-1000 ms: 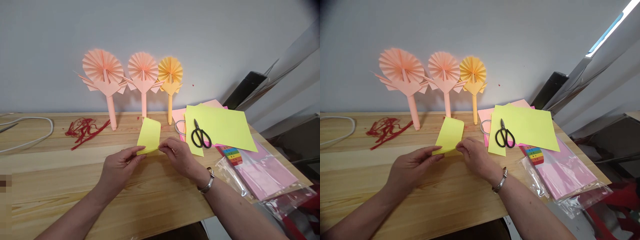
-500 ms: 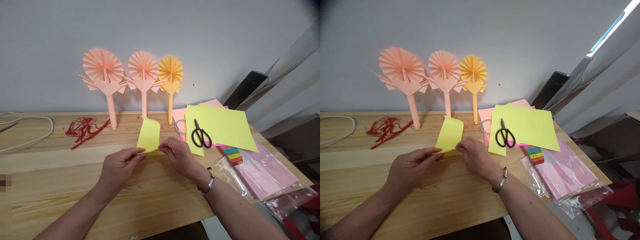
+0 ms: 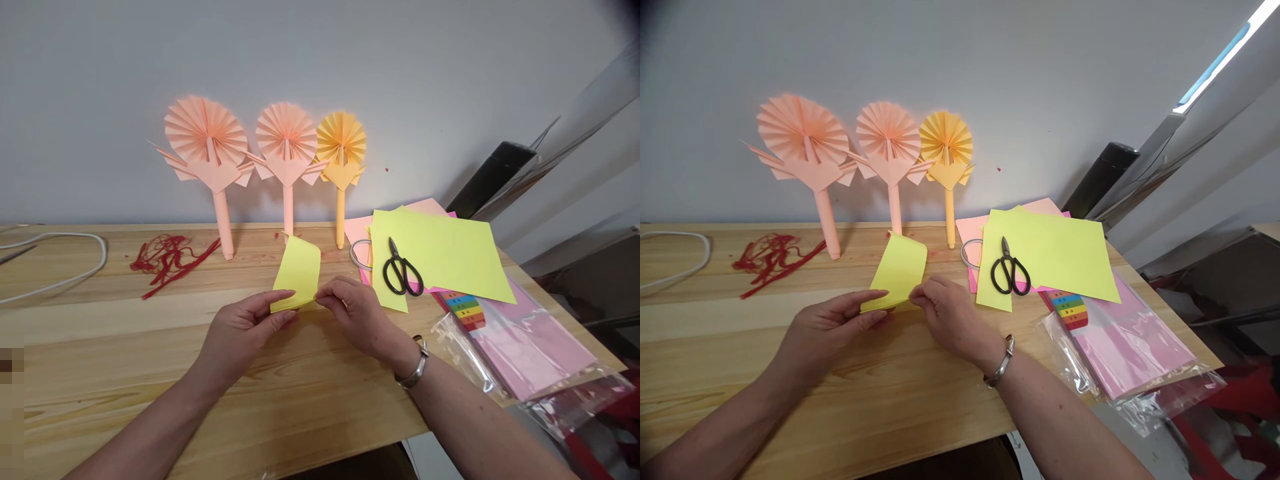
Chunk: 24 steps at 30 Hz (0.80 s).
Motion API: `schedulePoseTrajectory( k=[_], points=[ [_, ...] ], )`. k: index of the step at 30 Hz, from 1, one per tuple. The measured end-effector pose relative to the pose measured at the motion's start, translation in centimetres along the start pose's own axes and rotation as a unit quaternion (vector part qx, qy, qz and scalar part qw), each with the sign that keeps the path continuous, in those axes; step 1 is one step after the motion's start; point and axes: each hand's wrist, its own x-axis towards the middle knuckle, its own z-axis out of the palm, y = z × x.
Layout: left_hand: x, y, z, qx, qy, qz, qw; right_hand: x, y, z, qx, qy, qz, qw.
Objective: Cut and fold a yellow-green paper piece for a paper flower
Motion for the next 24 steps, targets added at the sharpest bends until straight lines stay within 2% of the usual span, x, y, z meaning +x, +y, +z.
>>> schedulePoseTrajectory(
  k=[3,8,15,20,24],
  points=[
    [0.13,0.24,-0.21,-0.072,-0.047,-0.044,0.995,-0.01,0.03,0.02,0.006,-0.003,0.001,1.0],
    [0.32,0.24,-0.4,-0.132,-0.037,-0.078,0.988,0.0,-0.13,-0.05,0.006,-0.013,0.008,1.0],
    [0.27,0.23,-0.31,-0.135,-0.021,-0.083,0.987,-0.08,-0.28,0.05,0.021,-0.005,0.014,1.0],
    [0.2,0.36,-0.24,-0.133,-0.013,-0.082,0.988,-0.19,-0.15,0.45,0.065,-0.004,0.068,0.996],
    [0.05,0.29,-0.16,-0.134,-0.01,-0.079,0.988,-0.14,-0.3,0.71,0.146,-0.004,0.15,0.978]
  ],
)
